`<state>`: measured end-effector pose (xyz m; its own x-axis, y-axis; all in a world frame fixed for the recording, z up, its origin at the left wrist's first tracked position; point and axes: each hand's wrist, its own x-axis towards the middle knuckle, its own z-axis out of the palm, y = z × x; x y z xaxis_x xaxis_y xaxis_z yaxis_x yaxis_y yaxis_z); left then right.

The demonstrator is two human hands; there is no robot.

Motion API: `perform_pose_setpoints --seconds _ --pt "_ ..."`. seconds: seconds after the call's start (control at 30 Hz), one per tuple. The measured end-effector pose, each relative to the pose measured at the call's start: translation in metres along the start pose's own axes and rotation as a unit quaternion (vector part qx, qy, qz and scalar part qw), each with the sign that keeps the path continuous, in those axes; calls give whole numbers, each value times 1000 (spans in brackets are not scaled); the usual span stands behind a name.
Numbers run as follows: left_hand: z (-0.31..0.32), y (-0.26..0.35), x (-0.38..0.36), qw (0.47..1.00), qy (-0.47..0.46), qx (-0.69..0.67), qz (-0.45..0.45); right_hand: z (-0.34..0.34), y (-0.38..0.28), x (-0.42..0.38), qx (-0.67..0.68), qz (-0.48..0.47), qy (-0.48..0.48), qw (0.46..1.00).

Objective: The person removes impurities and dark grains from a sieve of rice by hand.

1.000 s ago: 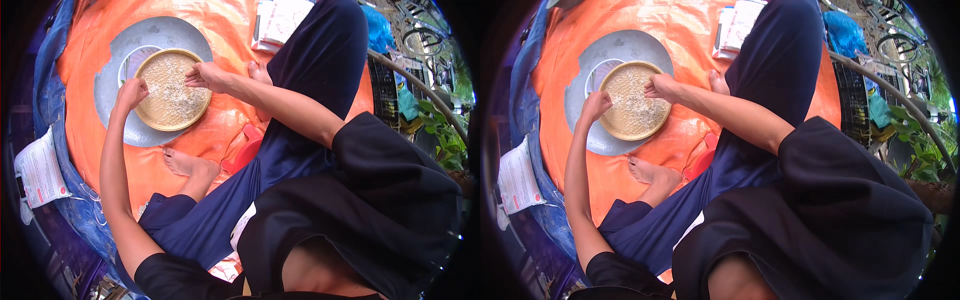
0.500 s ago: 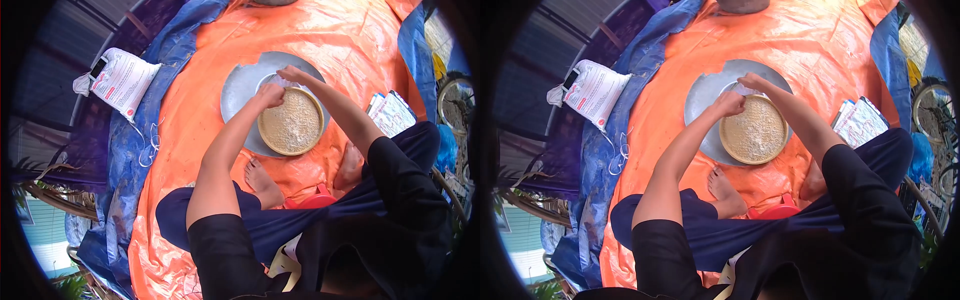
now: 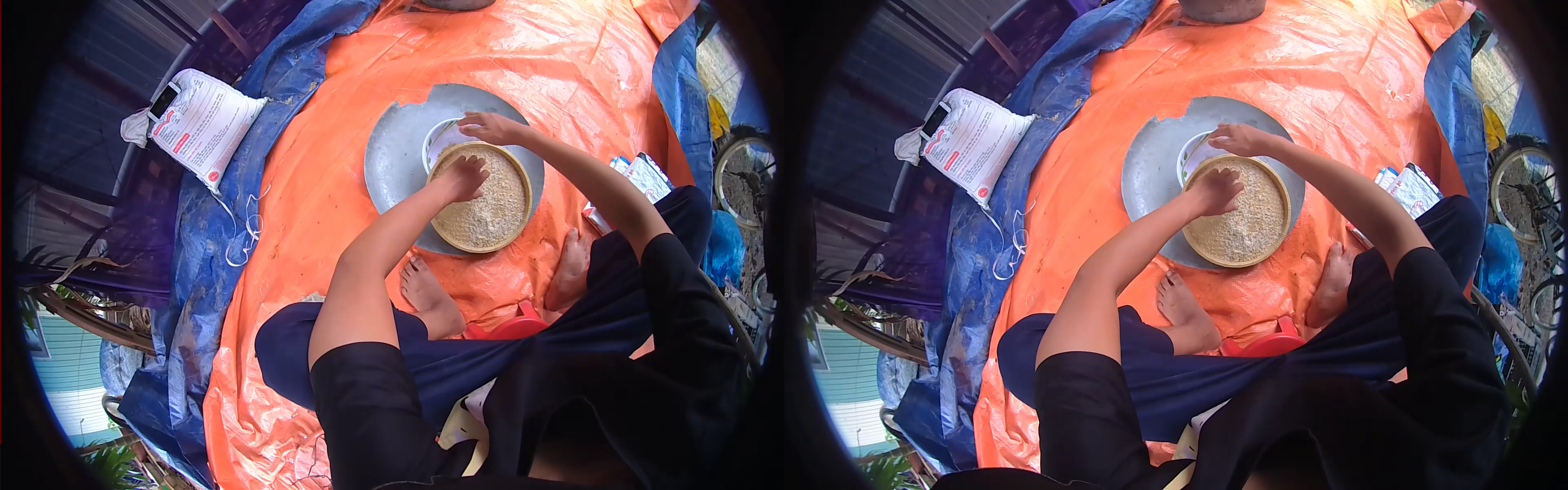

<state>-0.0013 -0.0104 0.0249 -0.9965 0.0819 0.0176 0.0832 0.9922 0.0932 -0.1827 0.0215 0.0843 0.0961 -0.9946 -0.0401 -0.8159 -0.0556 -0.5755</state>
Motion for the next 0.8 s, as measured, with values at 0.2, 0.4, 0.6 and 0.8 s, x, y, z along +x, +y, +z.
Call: perform_pose_setpoints --seconds 0.2,0.4,0.6,0.8 --pt "23 18 -19 998 55 -9 21 -34 -40 -67 130 9 -54 990" --pt "25 49 -22 994 43 -3 99 -17 -52 -118 489 143 59 858" --pt "54 57 -10 989 -30 -64 133 15 -72 -165 618 195 183 739" --pt "44 55 3 981 -101 -96 138 65 -78 -202 712 252 165 634"
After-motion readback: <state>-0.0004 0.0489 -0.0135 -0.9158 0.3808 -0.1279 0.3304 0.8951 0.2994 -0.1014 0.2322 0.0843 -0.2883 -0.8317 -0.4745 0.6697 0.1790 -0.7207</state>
